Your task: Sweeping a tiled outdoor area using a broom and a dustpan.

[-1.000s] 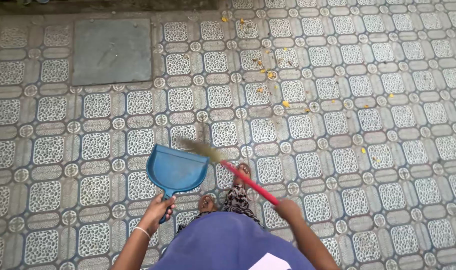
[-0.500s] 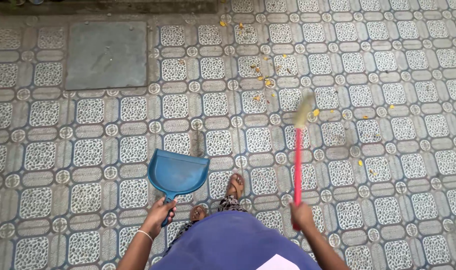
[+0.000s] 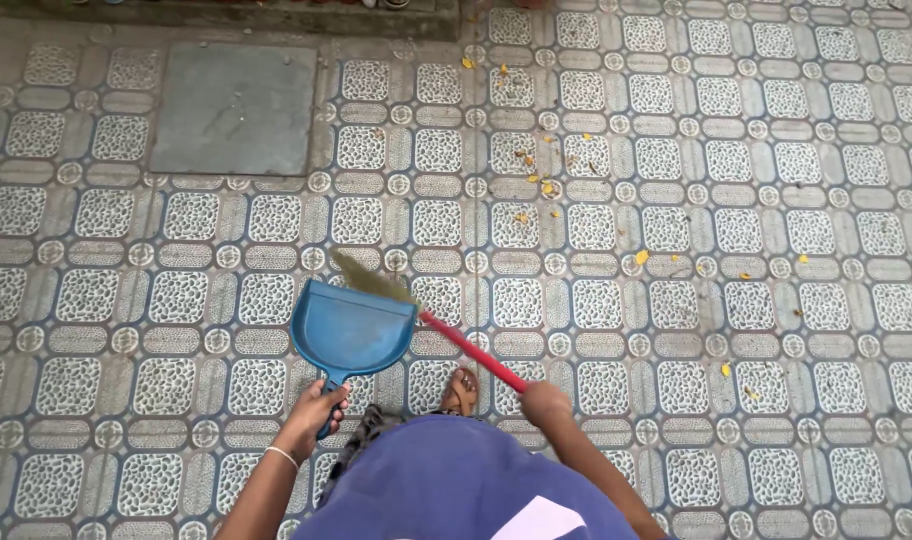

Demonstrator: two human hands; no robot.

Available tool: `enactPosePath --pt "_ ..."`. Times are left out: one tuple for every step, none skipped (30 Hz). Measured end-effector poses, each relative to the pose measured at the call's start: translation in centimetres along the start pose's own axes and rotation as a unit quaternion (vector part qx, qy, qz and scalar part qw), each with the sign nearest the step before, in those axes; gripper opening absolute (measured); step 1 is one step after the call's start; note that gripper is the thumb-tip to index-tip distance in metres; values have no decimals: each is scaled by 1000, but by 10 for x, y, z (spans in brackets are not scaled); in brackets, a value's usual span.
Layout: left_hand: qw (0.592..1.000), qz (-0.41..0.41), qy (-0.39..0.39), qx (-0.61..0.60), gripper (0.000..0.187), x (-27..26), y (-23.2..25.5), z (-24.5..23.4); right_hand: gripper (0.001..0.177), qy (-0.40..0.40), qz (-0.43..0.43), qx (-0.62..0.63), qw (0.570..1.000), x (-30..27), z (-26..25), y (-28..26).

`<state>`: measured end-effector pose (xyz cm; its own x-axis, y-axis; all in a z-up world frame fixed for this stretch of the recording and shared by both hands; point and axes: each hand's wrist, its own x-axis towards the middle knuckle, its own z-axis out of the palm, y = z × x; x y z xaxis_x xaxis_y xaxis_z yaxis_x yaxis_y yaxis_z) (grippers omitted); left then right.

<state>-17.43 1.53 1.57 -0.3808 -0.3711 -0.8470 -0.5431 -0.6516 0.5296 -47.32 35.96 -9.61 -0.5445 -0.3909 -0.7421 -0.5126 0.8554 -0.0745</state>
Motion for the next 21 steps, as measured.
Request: enactPosePath --pt "1000 1 3 -9 20 2 -2 2 44 -17 31 62 997 3 4 20" --pt "1000 -2 5 -11 20 2 -4 4 44 -20 29 59 998 14 25 50" --pt "1000 -5 7 -15 19 1 -7 5 47 -38 89 207 973 25 47 80" --pt "1000 -7 7 -19 19 1 -8 7 49 -54 148 350 924 36 68 110" --pt "1000 -9 8 -21 19 1 -15 7 49 -56 148 348 924 38 74 129" --pt "1000 -15 6 -24 18 5 -17 8 52 -57 201 438 875 43 77 148" --pt "999 -21 3 -27 18 7 -20 8 55 -58 251 522 813 47 80 167" --pt "999 -19 2 -26 18 9 -18 8 55 -55 250 524 813 45 65 166" --pt "1000 -18 -1 -18 17 12 -15 8 57 -28 269 533 802 42 50 165" --pt "1000 -20 -5 -12 17 14 -14 9 59 -1 289 541 790 38 34 166" --pt "1000 -18 -6 -12 17 17 -10 10 59 1 288 541 790 48 44 174" --pt "1000 -18 -5 -5 16 19 -8 10 61 52 259 466 845 55 57 181" --pt "1000 -17 -5 1 15 21 -5 10 65 101 226 385 889 62 71 188" --pt "1000 -17 -7 3 15 24 -1 10 65 102 227 386 888 45 69 179" --pt "1000 -18 -8 1 15 28 3 11 71 107 208 305 923 28 67 171" --pt "1000 -16 -9 -1 14 33 9 11 78 113 187 222 950 13 64 162" --pt "1000 -15 -12 0 14 40 13 10 78 115 188 223 950 2 66 149" --pt "1000 -9 -18 4 15 47 17 11 76 107 164 231 953 -10 67 138" --pt "1000 -2 -25 8 15 53 21 11 74 99 140 240 956 -22 68 127" --pt "1000 0 -26 8 15 57 27 11 74 102 140 240 955 -19 72 113" --pt "999 6 -33 6 16 61 34 11 68 100 102 237 961 -17 76 98"
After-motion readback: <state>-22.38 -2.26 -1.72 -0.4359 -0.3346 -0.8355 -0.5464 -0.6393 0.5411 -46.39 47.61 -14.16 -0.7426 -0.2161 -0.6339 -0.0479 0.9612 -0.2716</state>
